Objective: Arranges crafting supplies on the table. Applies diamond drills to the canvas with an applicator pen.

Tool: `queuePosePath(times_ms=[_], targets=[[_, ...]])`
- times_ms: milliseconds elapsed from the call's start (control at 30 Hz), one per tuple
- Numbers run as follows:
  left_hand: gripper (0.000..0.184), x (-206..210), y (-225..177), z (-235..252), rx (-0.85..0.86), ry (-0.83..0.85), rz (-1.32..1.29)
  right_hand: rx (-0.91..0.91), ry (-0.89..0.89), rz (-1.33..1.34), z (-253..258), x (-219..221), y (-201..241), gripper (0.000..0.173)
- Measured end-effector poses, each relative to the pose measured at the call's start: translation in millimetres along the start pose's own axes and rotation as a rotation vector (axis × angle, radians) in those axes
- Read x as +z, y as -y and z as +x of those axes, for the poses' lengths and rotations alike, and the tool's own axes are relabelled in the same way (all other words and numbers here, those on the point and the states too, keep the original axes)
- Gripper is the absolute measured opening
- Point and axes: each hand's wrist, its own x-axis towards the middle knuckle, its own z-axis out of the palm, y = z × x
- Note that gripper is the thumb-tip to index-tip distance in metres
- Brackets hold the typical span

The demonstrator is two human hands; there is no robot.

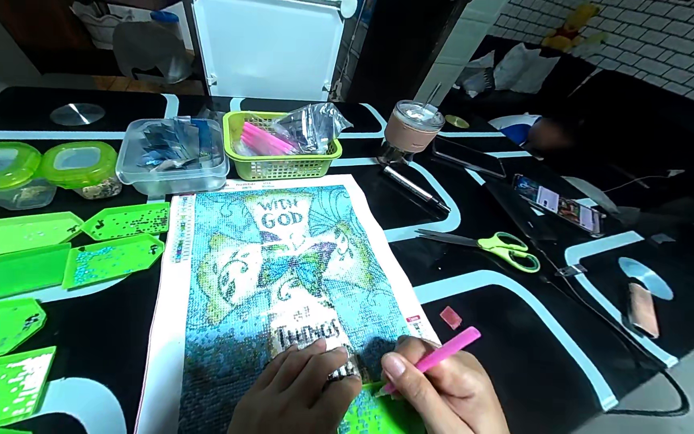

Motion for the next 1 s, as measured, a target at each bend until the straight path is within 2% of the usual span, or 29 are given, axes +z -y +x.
queuePosePath(times_ms=[433,600,700,1000], targets=[[0.038,1,1,0,0.004,-0.003,0.017,-0.008,0.002,0.024,0,2,-4,0.031],[0.04,-1,-1,1,0.003,0.015,0.01,0.232,-0.128,0.267,12,-8,-3,0.026],[0.04,-1,-1,2,-0.002,0.028,0.008,0.326,-0.221,0.244,24,-17,-9,0.028],[0.04,-3,-2,1,-0.009,0.042,0.016,0.178,-0.215,0.06,23,-11,-23,0.027]])
